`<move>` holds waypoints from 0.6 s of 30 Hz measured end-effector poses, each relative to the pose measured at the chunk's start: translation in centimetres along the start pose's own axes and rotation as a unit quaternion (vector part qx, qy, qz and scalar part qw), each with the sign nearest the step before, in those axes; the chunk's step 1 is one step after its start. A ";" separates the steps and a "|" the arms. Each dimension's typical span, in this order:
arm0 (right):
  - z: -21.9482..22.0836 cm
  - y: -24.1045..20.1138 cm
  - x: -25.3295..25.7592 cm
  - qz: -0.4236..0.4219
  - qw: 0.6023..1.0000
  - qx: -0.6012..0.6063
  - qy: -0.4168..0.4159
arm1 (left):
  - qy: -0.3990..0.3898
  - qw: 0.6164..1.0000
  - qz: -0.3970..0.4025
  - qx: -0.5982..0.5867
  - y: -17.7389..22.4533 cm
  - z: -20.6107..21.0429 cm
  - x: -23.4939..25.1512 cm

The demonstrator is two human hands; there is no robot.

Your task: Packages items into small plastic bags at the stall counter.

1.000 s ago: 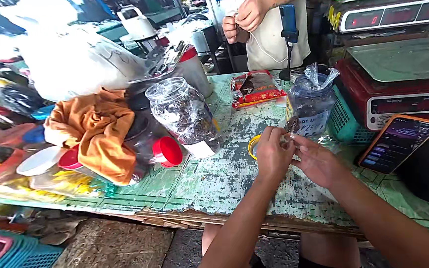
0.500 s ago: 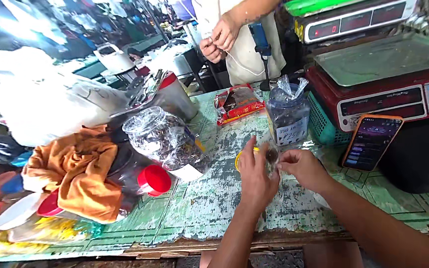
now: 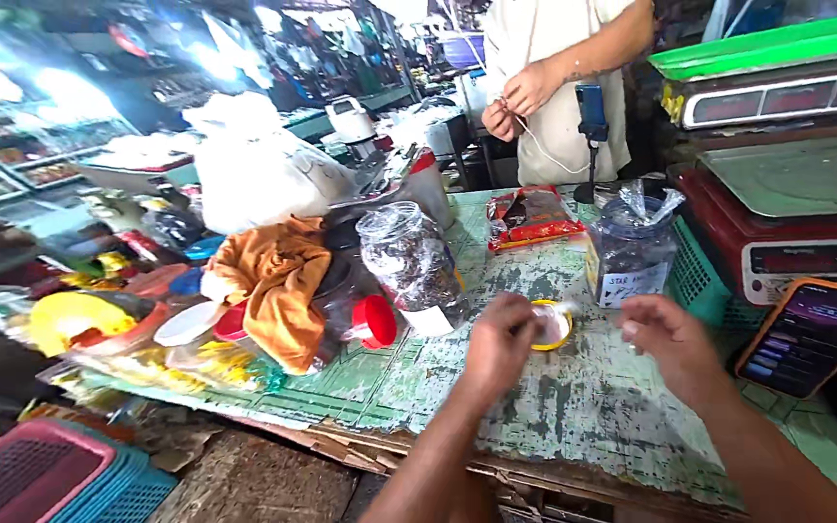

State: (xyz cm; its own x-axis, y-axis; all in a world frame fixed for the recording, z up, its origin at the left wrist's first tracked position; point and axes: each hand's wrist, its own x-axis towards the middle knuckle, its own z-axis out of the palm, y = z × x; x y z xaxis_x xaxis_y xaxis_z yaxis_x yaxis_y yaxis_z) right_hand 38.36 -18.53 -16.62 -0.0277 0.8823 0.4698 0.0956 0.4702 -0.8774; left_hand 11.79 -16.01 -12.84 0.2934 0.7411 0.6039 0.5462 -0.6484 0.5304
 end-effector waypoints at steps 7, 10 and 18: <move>2.3 0.6 -1.1 0.023 0.962 -0.253 -0.106 | 0.247 0.943 0.046 0.216 -3.3 -15.8 10.6; 3.7 1.2 -1.7 -0.003 0.943 -0.304 -0.136 | 0.027 0.951 -0.085 0.295 -5.4 -18.8 11.6; 4.7 3.5 -1.6 -0.047 0.914 -0.369 -0.163 | -0.156 0.902 -0.127 0.381 -6.8 -17.6 11.6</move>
State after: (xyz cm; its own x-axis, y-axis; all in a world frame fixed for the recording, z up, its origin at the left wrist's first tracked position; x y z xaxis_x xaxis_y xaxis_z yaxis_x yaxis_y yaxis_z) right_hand 34.11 -18.24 -20.89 -0.3543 0.8541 0.3807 0.7184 0.5093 -0.4739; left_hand -2.32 -6.09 0.96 0.2244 0.9391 0.2603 0.9730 -0.2305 -0.0073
